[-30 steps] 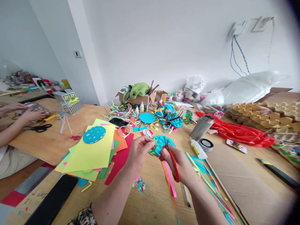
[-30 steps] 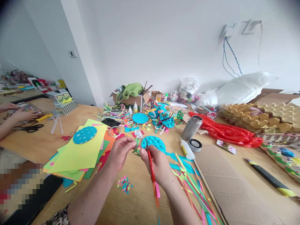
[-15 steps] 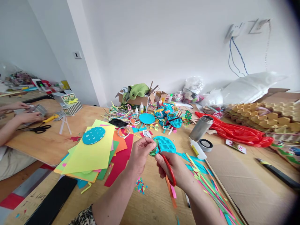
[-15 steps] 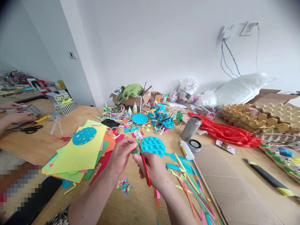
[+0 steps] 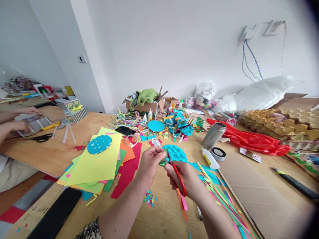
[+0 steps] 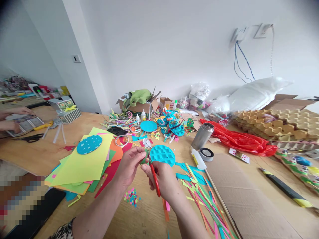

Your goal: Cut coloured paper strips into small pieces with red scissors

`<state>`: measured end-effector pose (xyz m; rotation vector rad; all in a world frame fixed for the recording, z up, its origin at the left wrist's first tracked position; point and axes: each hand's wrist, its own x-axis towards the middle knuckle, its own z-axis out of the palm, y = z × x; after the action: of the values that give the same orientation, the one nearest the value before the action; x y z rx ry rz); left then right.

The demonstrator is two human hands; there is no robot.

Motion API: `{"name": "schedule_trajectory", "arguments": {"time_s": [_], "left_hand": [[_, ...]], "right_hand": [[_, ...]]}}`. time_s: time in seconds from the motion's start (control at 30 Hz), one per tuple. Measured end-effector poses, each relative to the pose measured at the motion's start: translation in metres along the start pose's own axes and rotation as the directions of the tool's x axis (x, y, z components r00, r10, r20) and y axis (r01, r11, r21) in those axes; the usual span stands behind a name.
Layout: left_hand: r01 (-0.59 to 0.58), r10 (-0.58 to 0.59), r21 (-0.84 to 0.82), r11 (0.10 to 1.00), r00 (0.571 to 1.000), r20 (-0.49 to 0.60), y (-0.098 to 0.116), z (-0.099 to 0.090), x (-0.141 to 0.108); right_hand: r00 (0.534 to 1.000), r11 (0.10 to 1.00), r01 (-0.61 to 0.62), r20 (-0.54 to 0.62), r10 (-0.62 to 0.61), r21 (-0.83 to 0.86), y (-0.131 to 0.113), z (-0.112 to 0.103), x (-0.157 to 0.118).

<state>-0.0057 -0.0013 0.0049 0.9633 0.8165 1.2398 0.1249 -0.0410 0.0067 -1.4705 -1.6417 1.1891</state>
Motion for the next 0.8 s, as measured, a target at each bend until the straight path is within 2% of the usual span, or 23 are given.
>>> {"name": "schedule_trajectory", "arguments": {"time_s": [0.23,0.47,0.8], "left_hand": [[-0.071,0.075,0.061,0.996,0.995,-0.067,0.003,0.003,-0.003],[-0.062,0.065,0.036,0.997,0.995,-0.080,0.001,0.005,-0.003],[-0.036,0.033,-0.027,0.999,0.994,-0.106,-0.004,0.008,-0.004]], "right_hand": [[0.999,0.997,-0.040,0.001,0.041,-0.063,-0.003,0.000,0.000],[1.000,0.997,0.022,-0.002,-0.022,-0.070,0.008,-0.001,0.004],[0.999,0.990,0.049,0.007,-0.049,-0.135,0.003,-0.003,0.002]]}}
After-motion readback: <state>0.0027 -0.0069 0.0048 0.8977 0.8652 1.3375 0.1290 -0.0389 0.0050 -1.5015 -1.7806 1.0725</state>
